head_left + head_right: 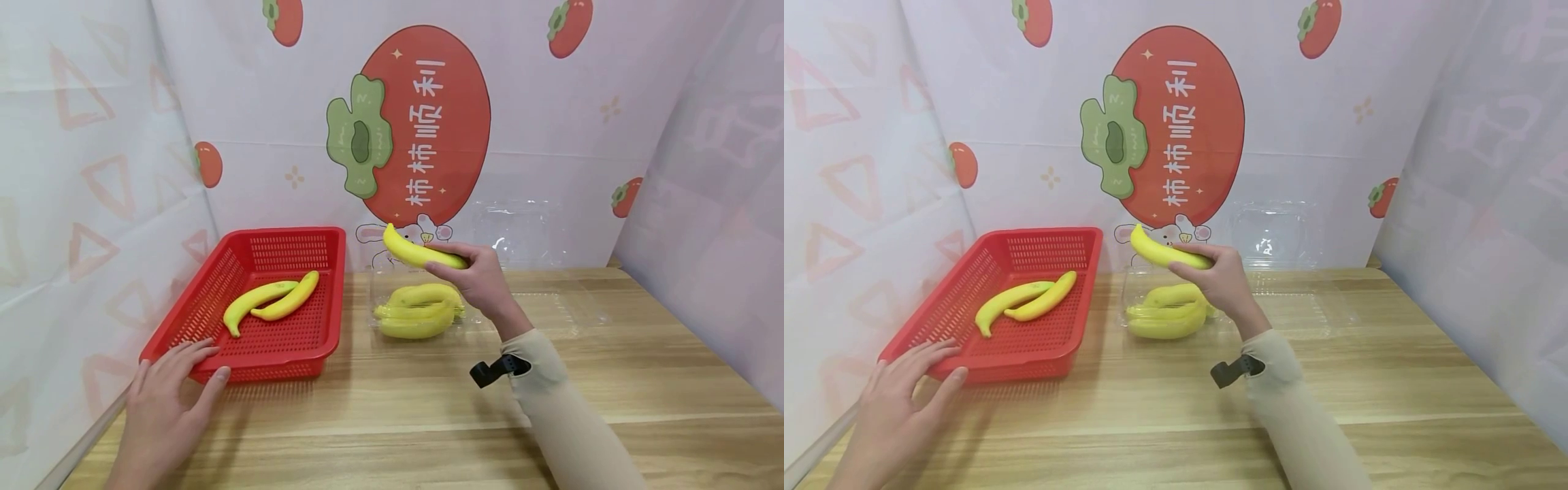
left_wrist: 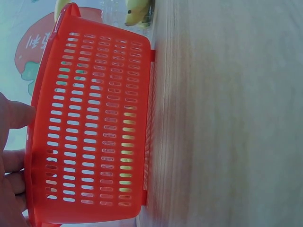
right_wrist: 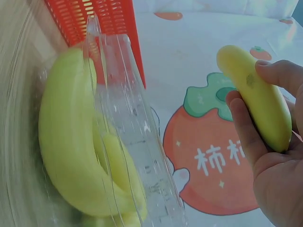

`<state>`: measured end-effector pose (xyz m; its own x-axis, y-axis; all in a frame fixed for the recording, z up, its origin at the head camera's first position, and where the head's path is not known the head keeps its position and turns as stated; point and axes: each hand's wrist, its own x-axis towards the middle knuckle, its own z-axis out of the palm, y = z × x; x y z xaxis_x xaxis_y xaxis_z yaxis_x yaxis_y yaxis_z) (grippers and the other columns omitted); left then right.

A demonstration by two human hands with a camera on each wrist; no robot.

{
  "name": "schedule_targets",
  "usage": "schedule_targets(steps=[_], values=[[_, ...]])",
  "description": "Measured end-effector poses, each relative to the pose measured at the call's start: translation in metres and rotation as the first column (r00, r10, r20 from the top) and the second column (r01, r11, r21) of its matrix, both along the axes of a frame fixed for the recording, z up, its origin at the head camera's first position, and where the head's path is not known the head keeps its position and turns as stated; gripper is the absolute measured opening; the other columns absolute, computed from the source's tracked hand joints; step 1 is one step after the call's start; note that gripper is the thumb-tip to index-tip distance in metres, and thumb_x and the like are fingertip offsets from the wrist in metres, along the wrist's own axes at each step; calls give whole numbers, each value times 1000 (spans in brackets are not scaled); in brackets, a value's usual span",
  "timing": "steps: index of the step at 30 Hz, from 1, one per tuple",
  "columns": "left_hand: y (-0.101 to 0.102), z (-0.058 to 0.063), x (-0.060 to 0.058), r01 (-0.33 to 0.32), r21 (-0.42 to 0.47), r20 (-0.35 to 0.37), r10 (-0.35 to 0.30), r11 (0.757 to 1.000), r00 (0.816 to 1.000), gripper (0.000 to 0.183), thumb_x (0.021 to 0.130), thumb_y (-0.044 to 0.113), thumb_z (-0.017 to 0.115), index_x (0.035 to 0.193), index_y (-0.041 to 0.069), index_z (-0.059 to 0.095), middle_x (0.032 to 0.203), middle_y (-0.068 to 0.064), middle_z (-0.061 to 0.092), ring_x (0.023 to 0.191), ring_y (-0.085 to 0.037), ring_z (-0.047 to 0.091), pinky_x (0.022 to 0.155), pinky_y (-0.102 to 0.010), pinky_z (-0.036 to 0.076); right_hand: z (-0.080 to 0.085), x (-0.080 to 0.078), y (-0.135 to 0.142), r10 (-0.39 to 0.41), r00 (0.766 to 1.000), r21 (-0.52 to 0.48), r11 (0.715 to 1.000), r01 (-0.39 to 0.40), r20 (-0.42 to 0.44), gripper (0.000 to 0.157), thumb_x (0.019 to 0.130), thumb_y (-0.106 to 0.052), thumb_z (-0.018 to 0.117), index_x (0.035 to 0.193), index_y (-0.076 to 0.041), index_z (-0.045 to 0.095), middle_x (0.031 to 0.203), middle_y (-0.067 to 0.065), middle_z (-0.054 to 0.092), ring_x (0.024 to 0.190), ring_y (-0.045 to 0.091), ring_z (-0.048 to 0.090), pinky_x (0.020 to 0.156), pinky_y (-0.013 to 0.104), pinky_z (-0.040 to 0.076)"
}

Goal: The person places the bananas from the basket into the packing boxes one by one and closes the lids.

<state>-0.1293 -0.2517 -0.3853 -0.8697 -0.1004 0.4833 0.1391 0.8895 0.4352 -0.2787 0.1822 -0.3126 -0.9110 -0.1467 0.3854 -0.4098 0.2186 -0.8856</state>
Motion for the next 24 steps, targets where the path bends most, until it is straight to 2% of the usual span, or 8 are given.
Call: schedule_targets(steps=[9, 18, 24], values=[[0, 0, 0, 8, 1, -7, -8, 1000, 1000, 52, 100, 35, 73, 141, 6, 62, 148, -26, 59, 140, -49, 43, 133, -68, -5, 1, 3, 24, -66, 998, 49, 997, 67, -23, 43, 92, -21, 85, 132, -8, 75, 129, 12, 76, 100, 7, 71, 83, 16, 61], [-1, 1, 0, 18, 0, -19, -18, 1000, 1000, 50, 100, 34, 72, 140, 5, 63, 147, -26, 60, 140, -49, 44, 133, -67, -5, -1, 6, 49, -118, 990, 68, 990, 123, -76, 40, 92, -20, 85, 129, -8, 77, 109, -17, 76, 89, 6, 67, 72, 15, 57], [0, 0, 0, 15, 6, -14, -15, 1000, 1000, 50, 100, 35, 72, 140, 6, 63, 147, -26, 60, 140, -49, 44, 133, -68, -5, 0, 9, 63, -140, 987, 65, 987, 145, -78, 42, 93, -18, 84, 131, -4, 74, 106, -20, 75, 85, 5, 64, 67, 15, 55]])
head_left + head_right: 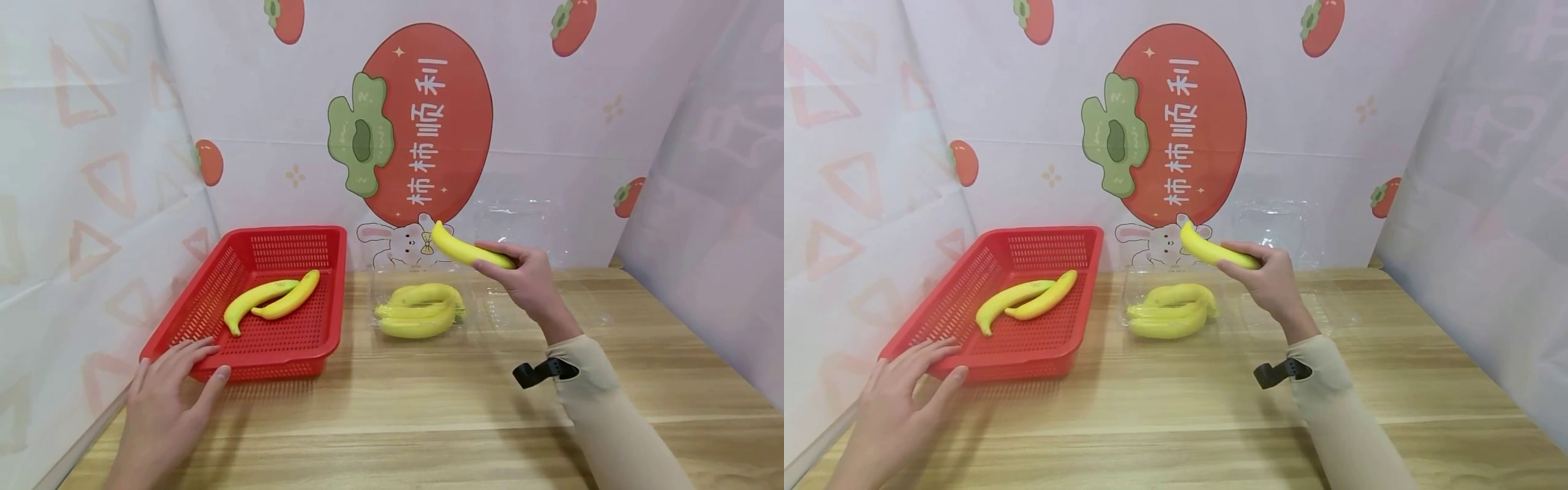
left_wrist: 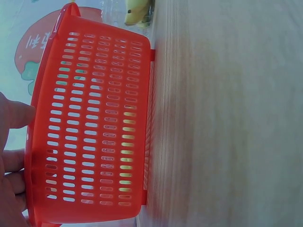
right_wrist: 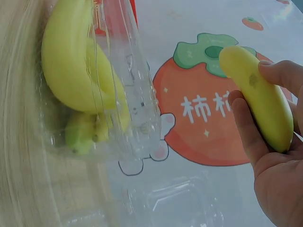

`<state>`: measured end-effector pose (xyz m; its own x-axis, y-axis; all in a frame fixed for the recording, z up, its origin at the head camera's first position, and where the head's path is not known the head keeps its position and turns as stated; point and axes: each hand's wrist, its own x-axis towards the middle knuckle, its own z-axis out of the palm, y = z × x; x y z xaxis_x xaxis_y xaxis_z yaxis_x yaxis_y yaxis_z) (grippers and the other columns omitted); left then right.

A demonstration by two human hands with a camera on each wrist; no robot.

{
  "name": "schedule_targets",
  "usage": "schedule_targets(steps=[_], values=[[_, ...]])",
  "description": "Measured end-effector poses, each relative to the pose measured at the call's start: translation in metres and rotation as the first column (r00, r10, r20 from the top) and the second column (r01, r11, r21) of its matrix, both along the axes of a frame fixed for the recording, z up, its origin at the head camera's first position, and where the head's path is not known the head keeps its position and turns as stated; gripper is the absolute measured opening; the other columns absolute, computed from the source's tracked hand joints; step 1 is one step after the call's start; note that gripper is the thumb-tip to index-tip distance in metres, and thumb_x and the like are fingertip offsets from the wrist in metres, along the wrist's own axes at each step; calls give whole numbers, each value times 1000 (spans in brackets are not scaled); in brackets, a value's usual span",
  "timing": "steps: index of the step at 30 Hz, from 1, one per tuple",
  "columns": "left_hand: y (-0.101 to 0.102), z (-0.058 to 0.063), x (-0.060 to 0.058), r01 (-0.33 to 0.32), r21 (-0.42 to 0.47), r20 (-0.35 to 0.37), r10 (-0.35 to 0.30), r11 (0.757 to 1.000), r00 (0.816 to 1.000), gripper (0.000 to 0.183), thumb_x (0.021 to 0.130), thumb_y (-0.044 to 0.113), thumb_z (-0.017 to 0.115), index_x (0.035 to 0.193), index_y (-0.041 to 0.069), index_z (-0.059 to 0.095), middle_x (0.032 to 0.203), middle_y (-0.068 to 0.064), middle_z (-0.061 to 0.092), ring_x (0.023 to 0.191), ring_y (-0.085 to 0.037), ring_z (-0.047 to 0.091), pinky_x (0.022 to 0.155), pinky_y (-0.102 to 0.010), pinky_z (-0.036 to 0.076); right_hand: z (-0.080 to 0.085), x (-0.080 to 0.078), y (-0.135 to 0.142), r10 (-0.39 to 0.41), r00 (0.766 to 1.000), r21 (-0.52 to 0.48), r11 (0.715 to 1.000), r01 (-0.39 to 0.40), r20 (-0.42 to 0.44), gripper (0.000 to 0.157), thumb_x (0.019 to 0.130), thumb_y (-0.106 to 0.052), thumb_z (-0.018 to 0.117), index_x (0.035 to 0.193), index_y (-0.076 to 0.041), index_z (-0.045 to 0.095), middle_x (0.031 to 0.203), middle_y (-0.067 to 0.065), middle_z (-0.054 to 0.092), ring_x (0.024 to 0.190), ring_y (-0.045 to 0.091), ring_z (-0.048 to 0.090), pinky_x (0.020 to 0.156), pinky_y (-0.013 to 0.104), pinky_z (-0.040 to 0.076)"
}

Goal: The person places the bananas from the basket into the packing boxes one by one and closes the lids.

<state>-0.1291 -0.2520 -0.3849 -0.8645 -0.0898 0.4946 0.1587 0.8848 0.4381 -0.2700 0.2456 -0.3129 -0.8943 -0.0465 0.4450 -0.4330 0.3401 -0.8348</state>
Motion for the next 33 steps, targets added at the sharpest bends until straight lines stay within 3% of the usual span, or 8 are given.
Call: schedule_targets(steps=[16, 25, 33], values=[[-1, 0, 1, -9, 6, 17, 9, 1000, 1000, 51, 100, 36, 72, 141, 6, 63, 148, -26, 60, 141, -49, 43, 133, -68, -6, -3, 1, 26, -47, 999, 27, 999, 47, -12, 43, 93, -17, 83, 132, -2, 73, 106, -27, 75, 88, 0, 65, 70, 11, 54], [0, -1, -1, 21, 11, -41, -21, 1000, 999, 46, 100, 32, 73, 137, 5, 65, 145, -24, 63, 140, -48, 46, 134, -67, -3, 0, 3, 38, -71, 997, 18, 997, 71, 5, 43, 94, -20, 83, 134, -5, 73, 111, -25, 75, 92, 3, 64, 73, 10, 54], [0, 2, 0, 20, 12, -38, -19, 1000, 999, 47, 99, 31, 73, 138, 6, 65, 146, -24, 62, 140, -47, 45, 133, -68, -3, -4, 4, 52, -90, 996, 51, 995, 89, 27, 45, 95, -20, 82, 136, -5, 71, 109, -27, 74, 88, 3, 60, 68, 13, 51]])
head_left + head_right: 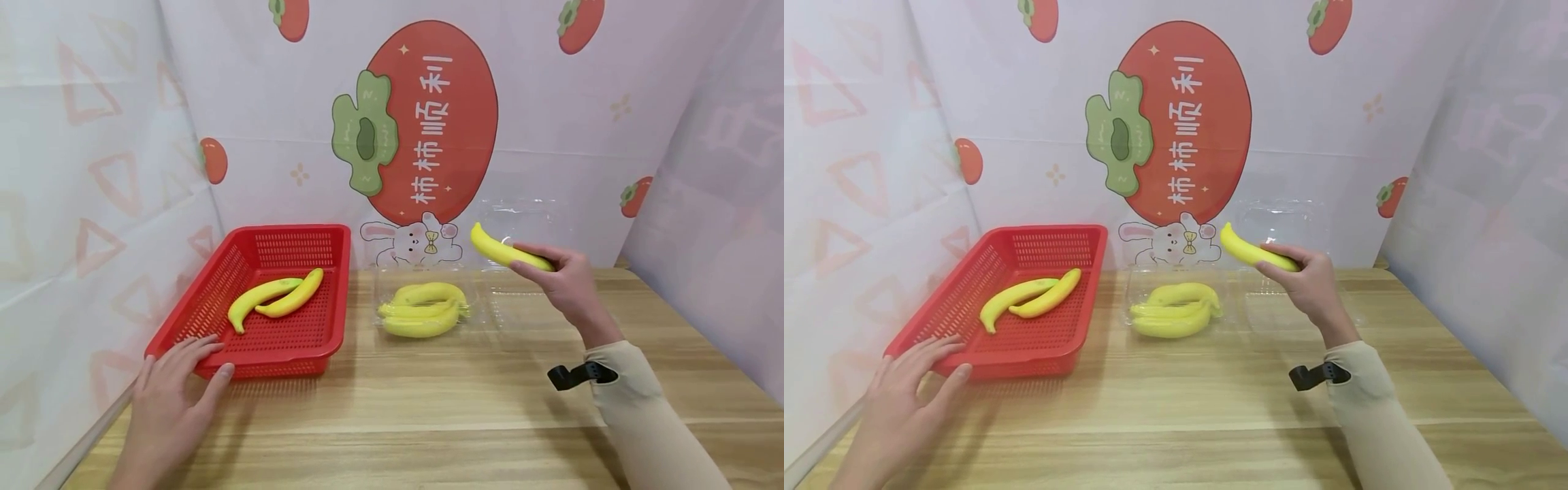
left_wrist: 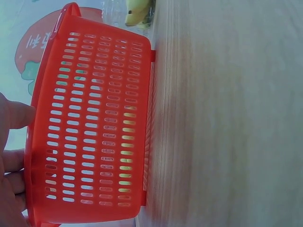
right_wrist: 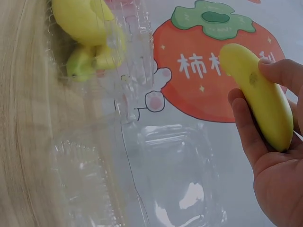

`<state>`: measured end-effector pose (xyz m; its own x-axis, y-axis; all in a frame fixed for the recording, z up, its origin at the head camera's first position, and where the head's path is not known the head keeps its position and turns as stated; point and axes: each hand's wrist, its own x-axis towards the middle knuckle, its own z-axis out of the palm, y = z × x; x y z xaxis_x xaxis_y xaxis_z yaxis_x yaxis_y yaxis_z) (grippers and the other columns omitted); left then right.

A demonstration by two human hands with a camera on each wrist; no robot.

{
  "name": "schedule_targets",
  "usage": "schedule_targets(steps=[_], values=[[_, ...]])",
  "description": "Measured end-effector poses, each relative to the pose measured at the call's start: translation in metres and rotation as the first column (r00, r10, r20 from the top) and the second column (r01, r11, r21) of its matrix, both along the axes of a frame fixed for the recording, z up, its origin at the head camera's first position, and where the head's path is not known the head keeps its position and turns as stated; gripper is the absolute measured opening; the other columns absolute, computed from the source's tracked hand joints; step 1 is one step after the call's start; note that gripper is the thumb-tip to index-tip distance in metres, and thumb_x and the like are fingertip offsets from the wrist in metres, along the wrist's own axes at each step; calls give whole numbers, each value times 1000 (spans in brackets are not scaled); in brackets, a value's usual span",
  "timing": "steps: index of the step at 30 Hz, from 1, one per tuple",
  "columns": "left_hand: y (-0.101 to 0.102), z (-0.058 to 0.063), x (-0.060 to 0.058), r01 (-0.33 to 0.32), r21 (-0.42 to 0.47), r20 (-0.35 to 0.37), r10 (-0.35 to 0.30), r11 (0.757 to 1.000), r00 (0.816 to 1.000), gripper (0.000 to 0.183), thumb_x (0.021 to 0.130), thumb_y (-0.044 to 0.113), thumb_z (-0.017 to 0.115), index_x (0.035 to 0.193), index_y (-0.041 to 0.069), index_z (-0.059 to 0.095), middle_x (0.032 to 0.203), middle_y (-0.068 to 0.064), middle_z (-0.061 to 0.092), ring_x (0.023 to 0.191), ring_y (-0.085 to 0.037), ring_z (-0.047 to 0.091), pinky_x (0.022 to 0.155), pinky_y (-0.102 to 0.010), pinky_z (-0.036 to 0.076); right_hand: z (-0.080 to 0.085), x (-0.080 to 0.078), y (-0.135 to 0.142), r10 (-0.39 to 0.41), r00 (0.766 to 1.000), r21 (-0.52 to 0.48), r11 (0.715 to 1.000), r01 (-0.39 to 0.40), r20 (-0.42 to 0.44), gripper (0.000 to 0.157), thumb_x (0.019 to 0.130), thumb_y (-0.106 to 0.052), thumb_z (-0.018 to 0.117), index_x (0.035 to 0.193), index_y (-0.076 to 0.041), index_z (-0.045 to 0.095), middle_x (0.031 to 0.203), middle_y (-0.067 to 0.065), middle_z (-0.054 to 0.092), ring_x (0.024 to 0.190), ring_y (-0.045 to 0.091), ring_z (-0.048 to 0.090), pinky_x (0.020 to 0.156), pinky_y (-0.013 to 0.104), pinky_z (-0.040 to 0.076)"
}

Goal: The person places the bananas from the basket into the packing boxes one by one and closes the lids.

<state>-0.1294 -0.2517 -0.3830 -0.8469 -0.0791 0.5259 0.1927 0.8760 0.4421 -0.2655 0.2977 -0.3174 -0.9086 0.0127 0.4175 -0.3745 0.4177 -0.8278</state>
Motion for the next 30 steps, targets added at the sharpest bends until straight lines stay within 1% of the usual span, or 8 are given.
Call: schedule_targets(steps=[5, 12, 16, 21, 23, 26, 30], values=[[0, 1, 1, 8, 8, 6, -8, 1000, 1000, 46, 99, 28, 74, 137, 5, 65, 146, -25, 62, 141, -48, 45, 133, -69, -3, -2, -3, 10, -19, 1000, -9, 1000, 19, 8, 46, 96, -19, 81, 137, -2, 70, 108, -27, 73, 88, 4, 58, 68, 13, 50], [-1, 0, 2, 27, 33, 8, -27, 999, 1000, 47, 98, 27, 75, 137, 4, 65, 146, -26, 61, 142, -50, 43, 132, -70, -5, -4, -1, 25, -45, 998, 5, 999, 45, 33, 46, 96, -20, 81, 138, -3, 70, 109, -29, 72, 89, 3, 59, 69, 13, 49], [-2, 2, 1, 30, 38, 14, -31, 999, 999, 47, 99, 28, 74, 138, 4, 64, 147, -26, 61, 142, -51, 42, 132, -69, -6, -2, -1, 33, -57, 998, -32, 998, 58, 25, 45, 96, -16, 80, 138, -3, 70, 109, -27, 73, 90, 3, 59, 70, 11, 51], [-3, 3, 2, 44, 41, 8, -44, 998, 999, 45, 100, 28, 73, 138, 4, 64, 147, -26, 61, 143, -51, 42, 133, -67, -6, 2, 1, 40, -106, 994, -68, 992, 105, 1, 45, 94, -15, 83, 136, -2, 71, 104, -28, 75, 90, 1, 63, 72, 9, 53], [-4, 2, 2, 47, 39, 6, -47, 998, 999, 45, 100, 27, 73, 138, 4, 65, 147, -26, 61, 143, -51, 42, 133, -67, -5, 3, 2, 43, -123, 992, -74, 990, 124, 9, 46, 94, -17, 83, 136, -3, 71, 104, -28, 75, 92, 1, 64, 73, 9, 53], [-4, 2, 2, 45, 37, 12, -46, 998, 999, 45, 100, 27, 73, 138, 4, 64, 148, -26, 60, 144, -51, 42, 133, -67, -6, 5, 4, 48, -129, 991, -97, 987, 132, 31, 48, 93, -18, 83, 137, -3, 70, 104, -28, 75, 94, 2, 64, 74, 9, 53], [-4, 3, 2, 42, 37, 22, -42, 998, 999, 46, 101, 28, 72, 139, 4, 64, 148, -27, 60, 144, -52, 41, 133, -67, -6, 5, 5, 52, -141, 989, -93, 985, 144, 38, 49, 94, -20, 83, 138, -4, 70, 104, -28, 75, 96, 4, 63, 75, 9, 53]])
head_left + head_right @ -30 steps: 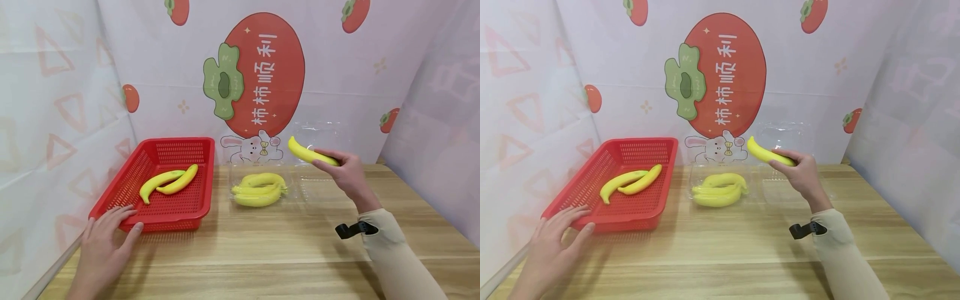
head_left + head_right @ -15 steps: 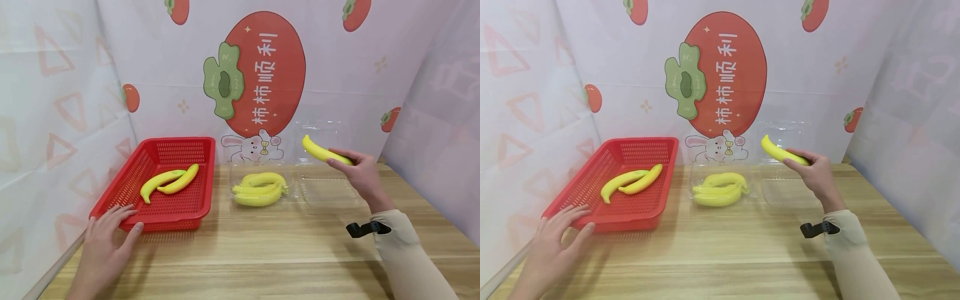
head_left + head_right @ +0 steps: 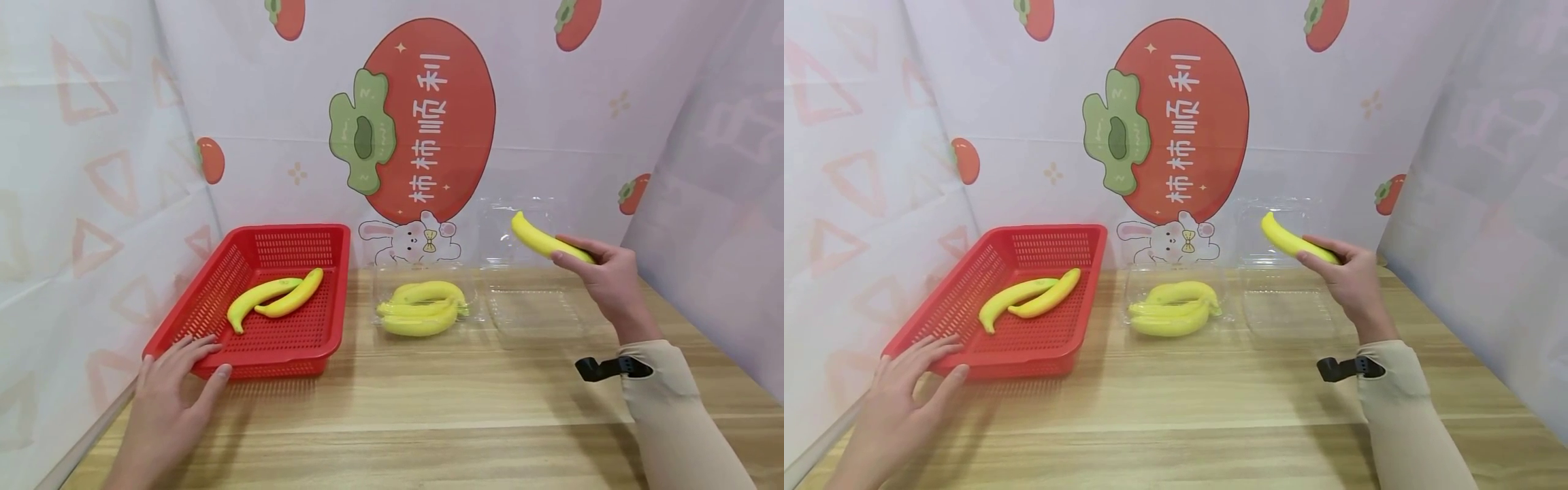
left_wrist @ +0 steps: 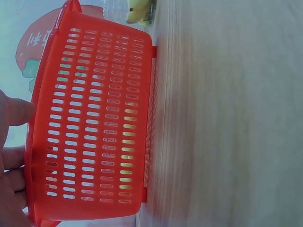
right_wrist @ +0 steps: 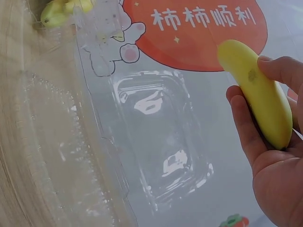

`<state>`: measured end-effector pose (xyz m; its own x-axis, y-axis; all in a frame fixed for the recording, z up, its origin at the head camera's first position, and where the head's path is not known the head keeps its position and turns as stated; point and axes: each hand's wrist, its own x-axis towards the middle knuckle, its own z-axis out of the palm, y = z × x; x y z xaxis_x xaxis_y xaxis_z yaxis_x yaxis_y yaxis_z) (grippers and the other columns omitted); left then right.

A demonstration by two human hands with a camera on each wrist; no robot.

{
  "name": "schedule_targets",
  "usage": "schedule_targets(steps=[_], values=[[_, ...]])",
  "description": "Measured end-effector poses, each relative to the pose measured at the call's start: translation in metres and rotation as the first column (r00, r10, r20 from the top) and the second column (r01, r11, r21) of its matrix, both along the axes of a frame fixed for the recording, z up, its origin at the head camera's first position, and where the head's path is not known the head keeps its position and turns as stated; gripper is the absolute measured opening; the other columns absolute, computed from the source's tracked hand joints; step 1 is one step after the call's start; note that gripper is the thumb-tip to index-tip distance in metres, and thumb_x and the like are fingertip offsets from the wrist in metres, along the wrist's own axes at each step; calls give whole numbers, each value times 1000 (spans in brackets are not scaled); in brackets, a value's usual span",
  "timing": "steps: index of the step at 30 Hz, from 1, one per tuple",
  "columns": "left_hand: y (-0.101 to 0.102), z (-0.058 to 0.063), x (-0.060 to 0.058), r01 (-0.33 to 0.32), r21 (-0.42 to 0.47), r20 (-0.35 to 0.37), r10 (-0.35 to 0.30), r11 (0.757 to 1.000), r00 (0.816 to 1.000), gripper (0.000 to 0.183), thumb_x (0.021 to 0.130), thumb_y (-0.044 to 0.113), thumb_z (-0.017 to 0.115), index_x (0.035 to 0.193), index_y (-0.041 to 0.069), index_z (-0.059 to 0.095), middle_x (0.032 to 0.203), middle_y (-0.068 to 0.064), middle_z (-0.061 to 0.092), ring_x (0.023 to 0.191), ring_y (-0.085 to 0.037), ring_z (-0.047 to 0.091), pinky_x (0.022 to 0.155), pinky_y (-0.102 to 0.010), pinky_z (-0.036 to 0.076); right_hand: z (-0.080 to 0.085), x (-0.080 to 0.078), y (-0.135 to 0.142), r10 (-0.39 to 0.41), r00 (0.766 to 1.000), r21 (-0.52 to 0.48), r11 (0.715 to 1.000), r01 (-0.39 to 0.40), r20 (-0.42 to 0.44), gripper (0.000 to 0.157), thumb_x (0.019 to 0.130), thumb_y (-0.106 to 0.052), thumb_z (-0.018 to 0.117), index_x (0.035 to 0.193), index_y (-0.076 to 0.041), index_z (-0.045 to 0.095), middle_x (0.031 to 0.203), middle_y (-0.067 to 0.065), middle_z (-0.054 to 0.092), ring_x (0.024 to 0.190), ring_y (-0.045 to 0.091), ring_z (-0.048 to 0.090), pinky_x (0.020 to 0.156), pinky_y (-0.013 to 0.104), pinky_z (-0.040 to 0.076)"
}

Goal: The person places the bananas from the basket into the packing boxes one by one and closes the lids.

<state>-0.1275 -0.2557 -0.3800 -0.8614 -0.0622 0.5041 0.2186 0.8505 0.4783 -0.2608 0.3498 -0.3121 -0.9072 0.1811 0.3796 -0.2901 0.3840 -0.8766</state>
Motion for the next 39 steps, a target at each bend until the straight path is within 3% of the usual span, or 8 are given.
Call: schedule_targets(steps=[13, 29, 31, 36, 39], values=[[1, -1, -2, -6, -3, 12, 6, 1000, 1000, 48, 102, 33, 71, 141, 5, 63, 148, -26, 60, 144, -51, 41, 133, -66, -9, -4, 2, 8, -13, 997, 137, 991, 2, 75, 52, 95, -31, 82, 140, -10, 69, 103, -38, 70, 99, -3, 61, 77, 10, 50], [0, 1, -1, -9, -6, 5, 9, 1000, 1000, 48, 102, 30, 71, 140, 3, 63, 148, -27, 60, 143, -52, 41, 133, -67, -8, -29, -14, 23, 80, 970, 338, 928, -156, 229, 52, 97, -32, 80, 139, -4, 69, 102, -32, 68, 92, 4, 56, 74, 19, 51], [0, 1, -1, -9, -5, 5, 9, 1000, 1000, 48, 101, 30, 72, 140, 3, 63, 147, -27, 60, 143, -52, 42, 133, -68, -8, -32, -14, 22, 75, 971, 366, 917, -157, 227, 51, 96, -32, 81, 137, -4, 71, 105, -25, 71, 89, 4, 56, 72, 20, 50], [1, 0, 0, -11, -3, 10, 11, 1000, 1000, 48, 100, 28, 73, 140, 4, 63, 147, -27, 60, 142, -51, 42, 133, -68, -7, -34, -15, 18, 58, 968, 433, 887, -163, 245, 50, 95, -35, 82, 134, -5, 73, 125, 14, 75, 88, 10, 56, 70, 22, 49], [1, 0, -1, -15, -7, 15, 15, 1000, 1000, 49, 101, 30, 72, 141, 4, 63, 148, -27, 60, 142, -51, 42, 133, -68, -8, -36, -17, 17, 56, 958, 454, 872, -184, 280, 52, 95, -39, 81, 136, -7, 72, 134, 23, 70, 94, 15, 57, 73, 22, 49]])
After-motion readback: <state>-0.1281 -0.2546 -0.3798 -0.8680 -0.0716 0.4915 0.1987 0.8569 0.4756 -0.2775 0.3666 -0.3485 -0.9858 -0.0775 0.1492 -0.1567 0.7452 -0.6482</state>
